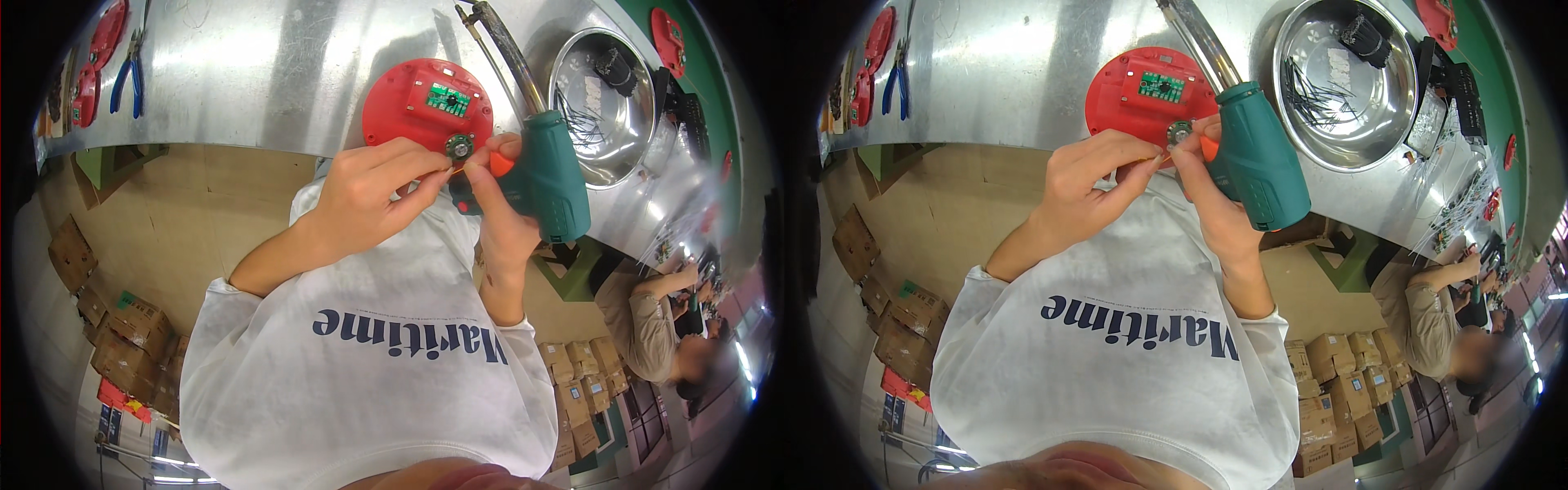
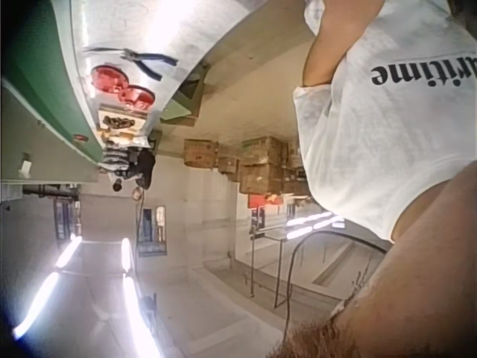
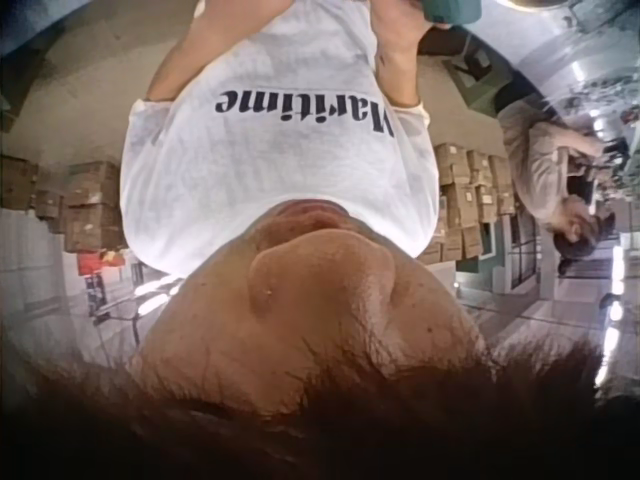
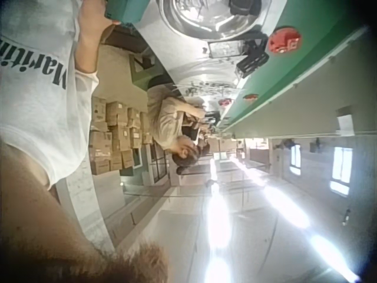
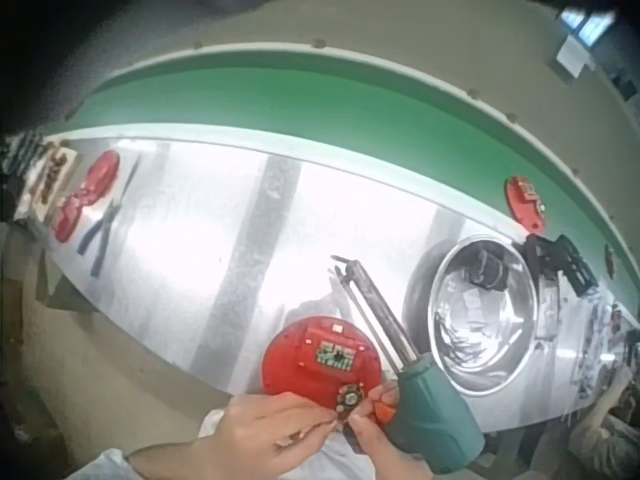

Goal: Soldering wires onto a printed circuit board mounted inside a red circular device housing.

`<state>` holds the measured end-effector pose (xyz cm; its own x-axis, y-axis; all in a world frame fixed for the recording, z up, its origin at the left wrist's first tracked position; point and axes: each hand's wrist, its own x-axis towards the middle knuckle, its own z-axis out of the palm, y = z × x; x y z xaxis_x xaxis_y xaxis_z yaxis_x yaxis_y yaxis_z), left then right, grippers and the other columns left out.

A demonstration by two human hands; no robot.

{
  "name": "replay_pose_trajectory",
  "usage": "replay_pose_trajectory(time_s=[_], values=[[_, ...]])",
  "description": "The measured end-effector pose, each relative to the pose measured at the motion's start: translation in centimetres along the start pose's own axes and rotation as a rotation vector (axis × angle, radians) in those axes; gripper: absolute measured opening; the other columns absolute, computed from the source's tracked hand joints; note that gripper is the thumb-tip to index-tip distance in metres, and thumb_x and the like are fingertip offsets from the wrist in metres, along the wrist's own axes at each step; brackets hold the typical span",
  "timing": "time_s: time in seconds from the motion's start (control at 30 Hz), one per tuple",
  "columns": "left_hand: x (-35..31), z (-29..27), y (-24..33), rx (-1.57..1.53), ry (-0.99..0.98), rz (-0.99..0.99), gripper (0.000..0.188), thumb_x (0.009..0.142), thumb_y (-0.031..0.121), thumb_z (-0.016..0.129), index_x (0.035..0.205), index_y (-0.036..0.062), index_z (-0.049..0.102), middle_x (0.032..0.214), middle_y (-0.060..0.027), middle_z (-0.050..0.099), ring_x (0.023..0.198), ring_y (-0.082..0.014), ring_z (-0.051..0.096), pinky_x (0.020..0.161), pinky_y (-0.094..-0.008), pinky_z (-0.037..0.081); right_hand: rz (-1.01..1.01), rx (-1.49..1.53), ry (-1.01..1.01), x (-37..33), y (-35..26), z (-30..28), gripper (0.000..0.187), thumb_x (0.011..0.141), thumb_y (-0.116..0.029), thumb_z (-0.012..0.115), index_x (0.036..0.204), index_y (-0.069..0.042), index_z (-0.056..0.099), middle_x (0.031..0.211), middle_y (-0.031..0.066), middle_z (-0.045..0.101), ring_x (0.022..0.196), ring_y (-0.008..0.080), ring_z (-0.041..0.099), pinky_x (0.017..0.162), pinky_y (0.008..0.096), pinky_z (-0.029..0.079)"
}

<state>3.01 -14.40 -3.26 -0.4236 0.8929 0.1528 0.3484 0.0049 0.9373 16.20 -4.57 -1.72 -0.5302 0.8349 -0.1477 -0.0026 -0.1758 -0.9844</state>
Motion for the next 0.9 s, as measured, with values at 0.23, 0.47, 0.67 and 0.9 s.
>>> replay_pose_trajectory(time_s=[0.23,0.47,0.67,0.9], values=[[0.4,-0.3,1.4,-0.100,-0.092,-0.109,0.022,0.074,-0.004,0.070,0.096,-0.0016,0.067,0.082,-0.0079,0.068,0.060,-0.0120,0.059,0.050,-0.0221,0.046,0.048,0.139,-0.009,0.1,0.4,-0.3,0.039,0.071,0.016,0.065,0.104,0.000,0.054,0.102,0.0140,0.057,0.089,0.0188,0.060,0.082,0.0301,0.048],[0.5,0.5,0.6,-0.053,-0.041,-0.024,0.016,0.076,-0.003,0.071,0.092,-0.0006,0.068,0.082,-0.0085,0.068,0.060,-0.0132,0.061,0.051,-0.0221,0.047,0.090,0.201,-0.005,0.3,0.7,-0.6,0.038,0.072,0.016,0.063,0.106,0.001,0.054,0.104,0.0129,0.057,0.088,0.0199,0.059,0.081,0.0306,0.048],[0.4,0.4,0.9,-0.002,-0.051,-0.054,0.012,0.077,-0.003,0.070,0.088,-0.0010,0.068,0.078,-0.0095,0.068,0.063,-0.0161,0.064,0.053,-0.0234,0.048,0.187,0.317,0.031,0.2,0.4,-0.4,0.033,0.075,0.012,0.062,0.106,0.001,0.054,0.103,0.0132,0.058,0.084,0.0196,0.060,0.069,0.0272,0.046],[0.5,0.5,1.4,-0.028,-0.054,-0.073,0.011,0.076,-0.005,0.069,0.087,-0.0013,0.068,0.074,-0.0087,0.066,0.058,-0.0151,0.061,0.052,-0.0232,0.046,0.209,0.257,0.033,0.2,0.3,-0.2,0.028,0.080,0.006,0.061,0.106,0.001,0.054,0.103,0.0131,0.058,0.080,0.0168,0.060,0.065,0.0251,0.045]])
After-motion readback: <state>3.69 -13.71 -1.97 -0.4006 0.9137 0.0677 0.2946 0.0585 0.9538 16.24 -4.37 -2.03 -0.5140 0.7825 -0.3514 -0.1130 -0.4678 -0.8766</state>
